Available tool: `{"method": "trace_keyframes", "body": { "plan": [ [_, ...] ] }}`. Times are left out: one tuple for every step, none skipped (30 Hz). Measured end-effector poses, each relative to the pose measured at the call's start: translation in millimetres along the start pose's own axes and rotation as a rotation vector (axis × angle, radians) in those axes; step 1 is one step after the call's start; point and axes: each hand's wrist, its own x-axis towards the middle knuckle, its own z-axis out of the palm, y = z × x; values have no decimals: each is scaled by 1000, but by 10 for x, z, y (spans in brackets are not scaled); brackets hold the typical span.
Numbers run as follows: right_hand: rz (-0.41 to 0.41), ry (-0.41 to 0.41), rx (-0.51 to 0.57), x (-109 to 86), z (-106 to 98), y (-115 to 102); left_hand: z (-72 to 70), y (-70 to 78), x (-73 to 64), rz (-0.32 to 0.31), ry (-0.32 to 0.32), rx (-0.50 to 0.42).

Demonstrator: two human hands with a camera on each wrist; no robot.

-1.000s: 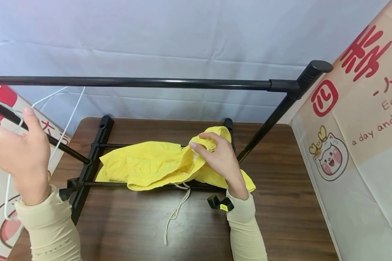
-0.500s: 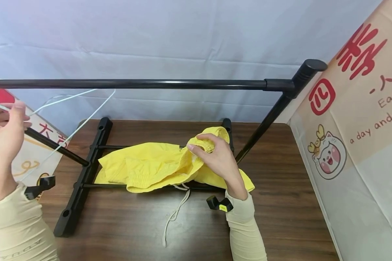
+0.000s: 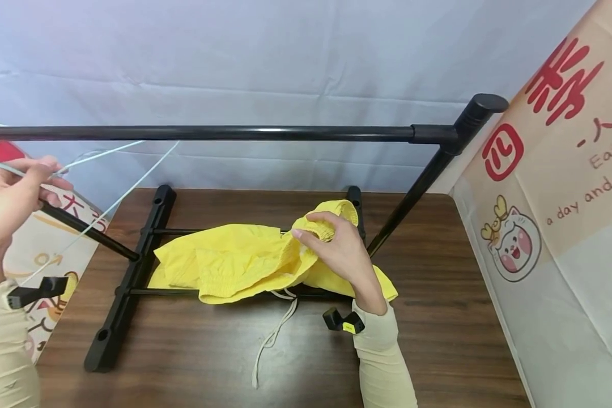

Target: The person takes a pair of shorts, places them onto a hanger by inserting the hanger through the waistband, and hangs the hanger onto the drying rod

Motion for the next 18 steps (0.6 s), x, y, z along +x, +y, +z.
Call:
{"method": "trace_keyframes", "body": {
  "plan": [
    [-1,1,1,0,-1,4,-1,1,12,-2,-18,7],
    [-2,2,4,0,0,8,2,2,25,-3,-39,23],
    [-4,2,7,1,2,10,5,3,38,-3,-54,31],
    [-7,2,11,2,5,12,11,3,50,3,-64,41],
    [-7,-2,17,2,10,16,17,2,58,5,-71,38],
    [-9,-6,21,1,16,18,21,-4,67,5,-73,34],
    [-10,-10,24,0,23,22,26,-9,71,3,-74,37],
    [-13,-13,27,2,30,24,29,-17,74,-7,-74,49],
    [-15,-17,28,2,37,26,30,-25,74,-18,-71,51],
    [-17,-21,30,3,43,29,34,-33,75,-30,-74,52],
    [-19,-23,31,4,48,31,36,-38,75,-46,-76,50],
    [-22,-24,31,5,50,31,40,-40,78,-57,-80,49],
    [-23,-24,30,5,51,32,43,-40,81,-64,-81,44],
    [-23,-24,30,5,51,31,47,-34,88,-68,-80,24],
    [-23,-22,31,2,48,30,54,-21,95,-74,-80,-3],
    [-22,-20,31,0,46,29,63,-5,102,-82,-70,-35],
    [-21,-18,31,-2,43,27,71,17,106,-88,-49,-67],
    [-21,-17,32,-4,40,26,78,45,106,-93,-25,-90]
  ]
}}
